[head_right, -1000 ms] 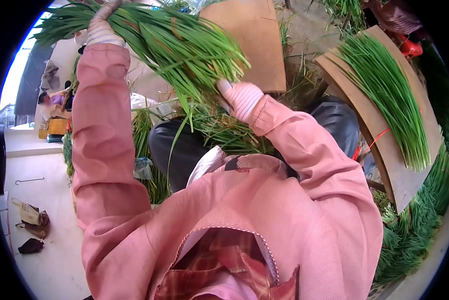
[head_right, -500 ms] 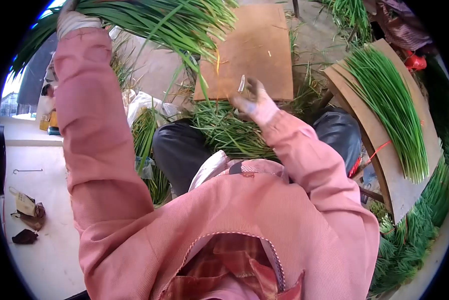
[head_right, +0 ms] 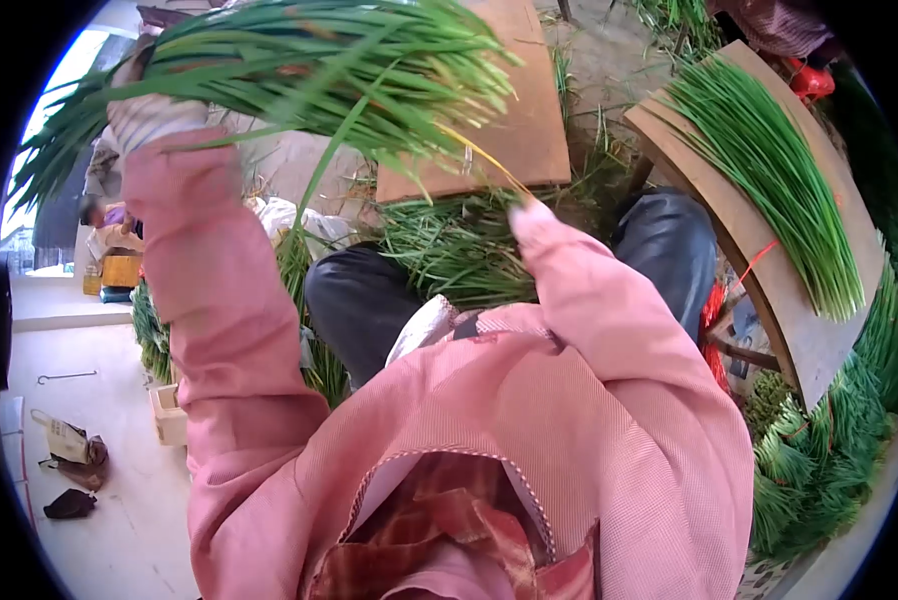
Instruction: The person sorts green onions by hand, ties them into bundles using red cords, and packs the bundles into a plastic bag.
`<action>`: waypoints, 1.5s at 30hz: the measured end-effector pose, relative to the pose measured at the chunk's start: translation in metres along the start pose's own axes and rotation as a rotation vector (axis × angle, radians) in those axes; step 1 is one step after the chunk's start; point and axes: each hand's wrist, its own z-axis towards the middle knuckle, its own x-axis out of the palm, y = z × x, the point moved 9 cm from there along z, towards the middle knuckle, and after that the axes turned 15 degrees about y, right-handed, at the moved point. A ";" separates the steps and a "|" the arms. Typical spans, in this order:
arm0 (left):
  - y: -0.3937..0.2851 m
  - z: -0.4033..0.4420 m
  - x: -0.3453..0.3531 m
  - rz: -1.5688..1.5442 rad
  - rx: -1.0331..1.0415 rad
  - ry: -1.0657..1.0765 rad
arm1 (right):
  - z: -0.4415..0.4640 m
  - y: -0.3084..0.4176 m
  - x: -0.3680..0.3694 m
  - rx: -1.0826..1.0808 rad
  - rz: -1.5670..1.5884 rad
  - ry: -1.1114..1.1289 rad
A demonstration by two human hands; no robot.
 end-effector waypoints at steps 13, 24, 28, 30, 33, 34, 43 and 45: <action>0.016 0.040 -0.094 -0.079 -0.035 -0.148 | -0.015 0.216 0.022 -0.435 0.064 0.403; 0.033 0.056 -0.055 -0.542 -0.056 0.035 | -0.021 0.035 0.065 0.002 -0.593 0.442; 0.022 0.067 -0.071 -0.266 0.034 -0.043 | -0.059 -0.051 0.077 0.400 -1.141 0.848; 0.024 0.070 -0.075 -0.158 0.063 -0.077 | -0.061 -0.040 0.073 0.251 -1.099 0.814; 0.042 0.075 -0.094 0.003 0.088 -0.117 | -0.084 0.027 0.060 0.239 -1.024 0.869; 0.060 0.075 -0.110 0.062 0.083 -0.137 | -0.097 0.042 0.058 0.302 -1.027 0.948; 0.369 -0.143 -0.226 -0.425 -0.546 -0.828 | -0.153 0.057 0.012 0.170 -0.929 0.863; 0.376 -0.157 -0.242 -0.361 -0.611 -0.830 | -0.154 0.106 -0.014 0.152 -0.984 0.775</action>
